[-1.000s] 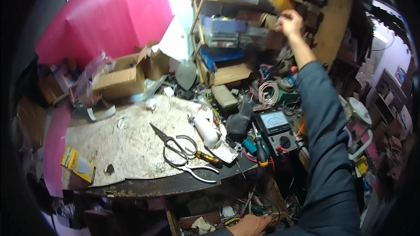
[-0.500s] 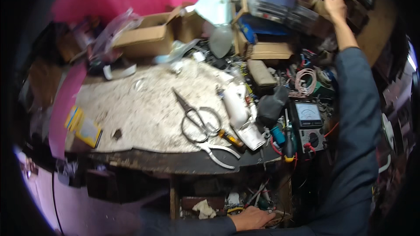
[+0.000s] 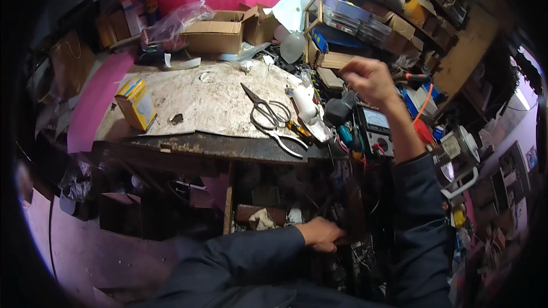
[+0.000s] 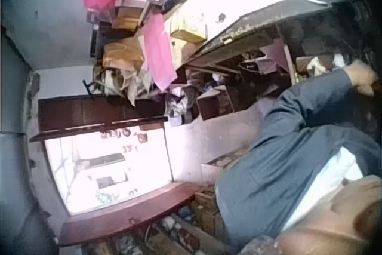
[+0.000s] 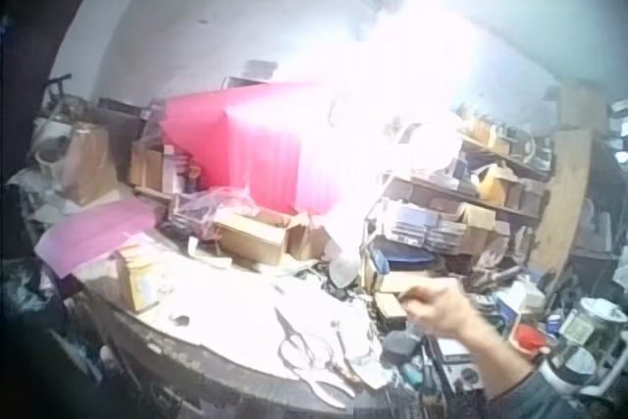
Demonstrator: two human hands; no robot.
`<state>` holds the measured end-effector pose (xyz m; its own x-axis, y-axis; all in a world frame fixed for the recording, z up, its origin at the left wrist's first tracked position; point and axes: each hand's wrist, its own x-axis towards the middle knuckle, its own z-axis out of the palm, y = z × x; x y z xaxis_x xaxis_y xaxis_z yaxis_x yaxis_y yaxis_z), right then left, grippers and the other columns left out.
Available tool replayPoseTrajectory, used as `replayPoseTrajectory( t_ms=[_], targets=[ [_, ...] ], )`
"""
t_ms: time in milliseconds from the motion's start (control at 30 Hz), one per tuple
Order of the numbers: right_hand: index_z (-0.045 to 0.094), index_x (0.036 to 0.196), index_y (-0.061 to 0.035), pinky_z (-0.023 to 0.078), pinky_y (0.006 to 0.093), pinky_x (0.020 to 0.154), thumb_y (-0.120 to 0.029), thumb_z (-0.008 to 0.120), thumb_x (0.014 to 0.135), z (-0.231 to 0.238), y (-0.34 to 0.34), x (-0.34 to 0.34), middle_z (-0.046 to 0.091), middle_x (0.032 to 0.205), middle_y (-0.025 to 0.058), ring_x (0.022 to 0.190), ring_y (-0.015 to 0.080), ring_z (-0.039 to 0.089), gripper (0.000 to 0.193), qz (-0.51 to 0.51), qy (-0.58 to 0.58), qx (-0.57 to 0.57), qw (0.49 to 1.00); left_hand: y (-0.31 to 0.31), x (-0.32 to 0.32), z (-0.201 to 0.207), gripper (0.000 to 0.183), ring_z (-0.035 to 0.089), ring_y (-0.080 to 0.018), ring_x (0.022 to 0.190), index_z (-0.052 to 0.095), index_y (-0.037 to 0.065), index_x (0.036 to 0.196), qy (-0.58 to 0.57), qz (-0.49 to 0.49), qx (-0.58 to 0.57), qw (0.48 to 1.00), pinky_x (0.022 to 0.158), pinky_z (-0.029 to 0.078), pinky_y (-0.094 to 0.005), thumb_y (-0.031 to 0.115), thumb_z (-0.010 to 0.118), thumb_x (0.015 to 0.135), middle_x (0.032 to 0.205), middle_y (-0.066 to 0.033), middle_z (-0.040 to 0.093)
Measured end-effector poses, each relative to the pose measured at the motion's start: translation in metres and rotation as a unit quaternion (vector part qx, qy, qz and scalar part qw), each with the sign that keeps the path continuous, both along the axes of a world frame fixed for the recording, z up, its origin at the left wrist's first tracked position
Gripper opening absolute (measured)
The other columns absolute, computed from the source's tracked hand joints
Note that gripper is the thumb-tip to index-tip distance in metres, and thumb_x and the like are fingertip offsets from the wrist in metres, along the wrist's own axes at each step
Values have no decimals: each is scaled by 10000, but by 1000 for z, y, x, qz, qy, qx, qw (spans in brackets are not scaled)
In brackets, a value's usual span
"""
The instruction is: The person works at a cluttered bench, handling small electronic components and wires. They connect wires to a red component, use a multimeter to test connections, and then manipulate a cylindrical component with wires, adjusting and inspecting it.
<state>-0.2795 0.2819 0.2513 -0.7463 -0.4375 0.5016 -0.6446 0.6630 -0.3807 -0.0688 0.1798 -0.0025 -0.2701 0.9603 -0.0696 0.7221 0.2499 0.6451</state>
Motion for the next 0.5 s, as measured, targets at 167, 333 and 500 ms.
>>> replayPoseTrajectory(
  t_ms=[167, 333, 500],
  targets=[
    [737, 943, 1, 547, 319, 654, -119, 709, 851, -71, -27, 65, 714, 766, 126, 675, 162, 672, 154, -50, -37, 55, 997, 0, 19, -3, 316, 690, -389, 803, 714, 103, 1010, 142, 67, 109, 982, 708, 551, -503, 237, 649, 732, 856, -174, 697],
    [750, 883, -70, 562, 455, 789, -216, 683, 841, -106, -58, 67, 731, 906, 190, 860, 386, 704, 166, -135, 10, 113, 984, -9, 50, -16, 191, 693, -343, 713, 616, 65, 951, 250, 152, 216, 931, 594, 537, -463, 243, 625, 883, 770, -127, 670],
    [768, 943, -96, 556, 459, 812, -266, 741, 809, -116, -71, 63, 734, 919, 180, 917, 361, 708, 218, -150, -7, 209, 966, -73, 71, -2, 208, 670, -307, 820, 606, 92, 943, 269, 219, 161, 924, 686, 545, -438, 283, 656, 875, 826, -99, 625]
  ],
)
